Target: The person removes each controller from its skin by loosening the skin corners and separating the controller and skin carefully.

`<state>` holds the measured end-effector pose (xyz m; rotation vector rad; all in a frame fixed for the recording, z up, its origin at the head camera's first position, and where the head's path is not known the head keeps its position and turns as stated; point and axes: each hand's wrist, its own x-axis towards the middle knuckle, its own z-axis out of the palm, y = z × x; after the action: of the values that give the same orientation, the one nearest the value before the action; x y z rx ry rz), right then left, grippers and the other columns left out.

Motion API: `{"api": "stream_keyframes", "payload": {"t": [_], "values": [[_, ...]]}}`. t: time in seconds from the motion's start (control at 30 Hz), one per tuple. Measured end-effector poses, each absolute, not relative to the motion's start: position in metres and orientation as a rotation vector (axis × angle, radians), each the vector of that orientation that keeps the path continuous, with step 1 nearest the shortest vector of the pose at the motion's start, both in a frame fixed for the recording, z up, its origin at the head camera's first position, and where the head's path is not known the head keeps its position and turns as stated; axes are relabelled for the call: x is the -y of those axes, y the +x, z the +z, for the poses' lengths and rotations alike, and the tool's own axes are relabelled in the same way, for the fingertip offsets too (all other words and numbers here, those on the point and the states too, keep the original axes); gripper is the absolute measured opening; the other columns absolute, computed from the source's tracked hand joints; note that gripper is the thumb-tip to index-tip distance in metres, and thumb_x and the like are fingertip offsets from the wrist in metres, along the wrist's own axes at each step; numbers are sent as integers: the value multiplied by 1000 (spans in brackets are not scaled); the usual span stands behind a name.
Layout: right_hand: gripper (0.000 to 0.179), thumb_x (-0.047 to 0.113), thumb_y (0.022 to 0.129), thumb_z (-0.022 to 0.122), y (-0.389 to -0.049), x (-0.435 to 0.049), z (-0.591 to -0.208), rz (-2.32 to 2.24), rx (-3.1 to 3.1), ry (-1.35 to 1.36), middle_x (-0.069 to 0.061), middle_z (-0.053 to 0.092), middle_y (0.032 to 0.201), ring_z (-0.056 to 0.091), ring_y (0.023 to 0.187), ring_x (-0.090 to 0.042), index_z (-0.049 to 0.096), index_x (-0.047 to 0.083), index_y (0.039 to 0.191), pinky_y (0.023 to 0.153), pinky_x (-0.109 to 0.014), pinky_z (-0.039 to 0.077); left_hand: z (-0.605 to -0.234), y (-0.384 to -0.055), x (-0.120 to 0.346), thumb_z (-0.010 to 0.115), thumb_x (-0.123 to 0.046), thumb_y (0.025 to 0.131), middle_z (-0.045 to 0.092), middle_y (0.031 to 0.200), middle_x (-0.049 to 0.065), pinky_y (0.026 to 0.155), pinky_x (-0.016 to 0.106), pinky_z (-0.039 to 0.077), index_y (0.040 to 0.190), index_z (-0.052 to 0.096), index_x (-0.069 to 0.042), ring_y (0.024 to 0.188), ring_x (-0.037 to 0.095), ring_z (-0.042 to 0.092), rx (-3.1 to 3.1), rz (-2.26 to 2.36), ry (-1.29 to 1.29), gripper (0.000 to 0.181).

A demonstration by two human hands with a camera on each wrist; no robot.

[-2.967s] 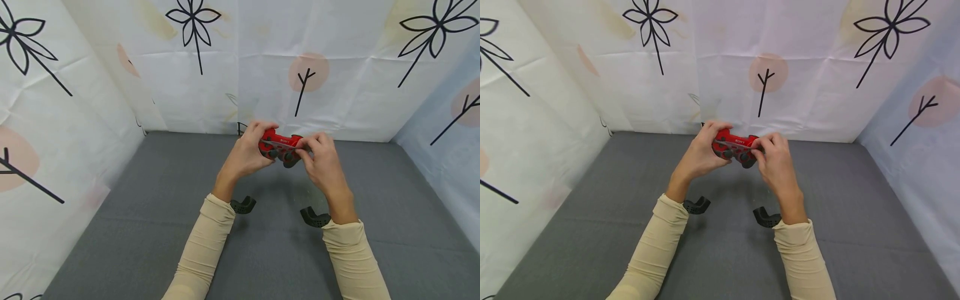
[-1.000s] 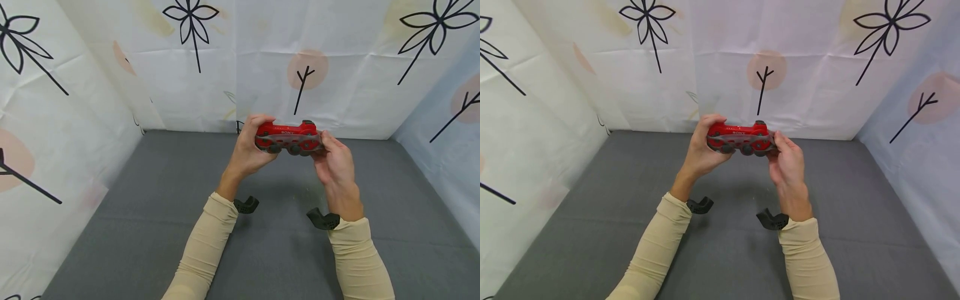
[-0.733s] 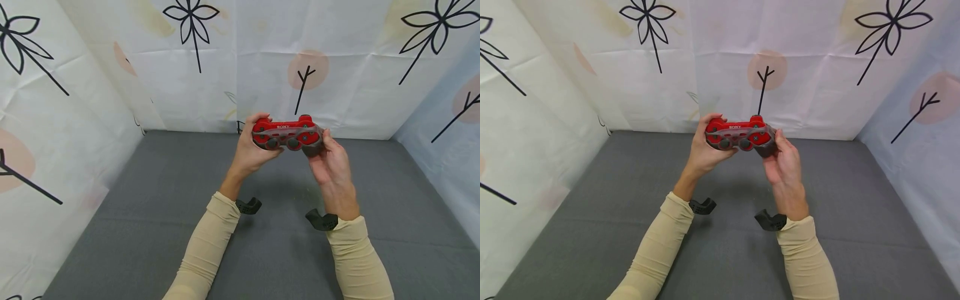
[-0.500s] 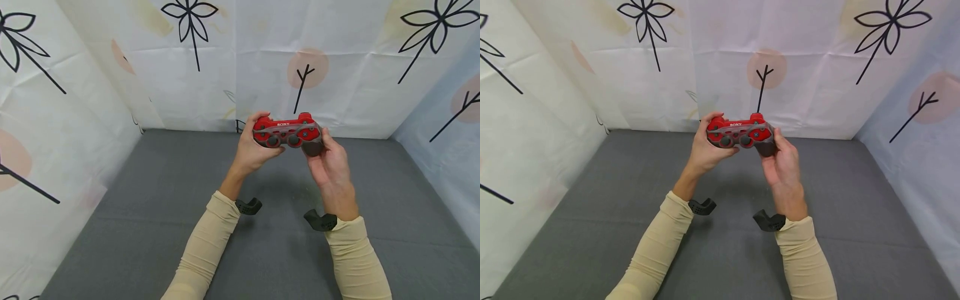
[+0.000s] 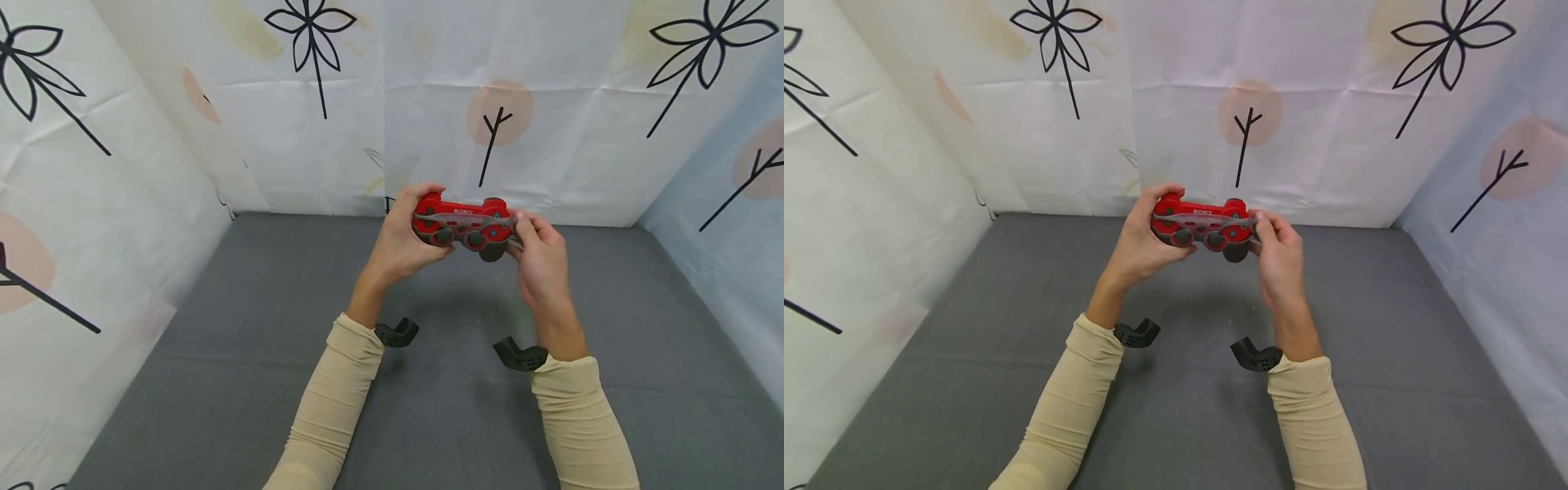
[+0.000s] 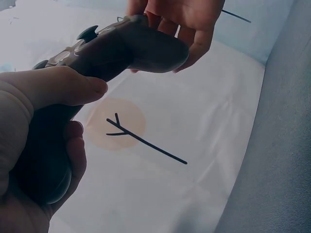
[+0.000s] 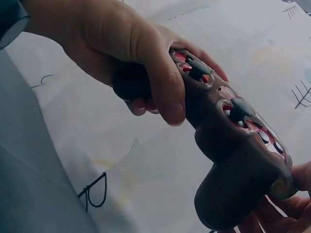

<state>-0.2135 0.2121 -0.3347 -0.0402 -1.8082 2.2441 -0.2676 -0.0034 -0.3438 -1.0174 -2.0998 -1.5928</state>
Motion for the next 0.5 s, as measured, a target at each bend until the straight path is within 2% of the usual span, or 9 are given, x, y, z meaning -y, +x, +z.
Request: {"api": "stream_keyframes", "payload": {"t": [0.17,0.23,0.3,0.4,0.5], "values": [[35,29,106,54,-211,-211,-334,1982,1914,20,7,63,116,57,110,-10,63,8,133,90,-16,51,-344,-267,5,85,-4,77,53,131,8,86,27,58,144,48,-15,114,15,57,2112,-1576,-1028,77],[36,24,105,58,-210,-210,-334,1765,1988,99,4,61,123,55,115,-8,64,6,135,93,-14,49,-344,-267,5,84,-4,77,53,131,8,86,27,58,144,48,-17,115,15,57,2119,-1567,-1023,77],[33,17,101,64,-210,-209,-335,1508,2052,181,-5,60,128,52,118,-10,67,6,133,96,-16,45,-345,-268,6,85,-3,77,52,132,8,86,28,57,145,48,-18,115,15,56,2130,-1557,-1011,78],[32,10,96,71,-211,-207,-337,1190,2098,312,-20,57,129,49,120,-22,72,5,127,100,-31,38,-345,-269,6,84,-2,77,52,132,8,87,28,57,145,48,-17,115,16,56,2150,-1535,-999,78],[32,9,92,75,-213,-207,-339,987,2121,401,-27,55,125,47,116,-36,74,6,124,95,-45,34,-345,-269,7,84,-3,78,52,132,9,89,28,57,145,48,-15,115,16,56,2183,-1496,-994,78]]}}
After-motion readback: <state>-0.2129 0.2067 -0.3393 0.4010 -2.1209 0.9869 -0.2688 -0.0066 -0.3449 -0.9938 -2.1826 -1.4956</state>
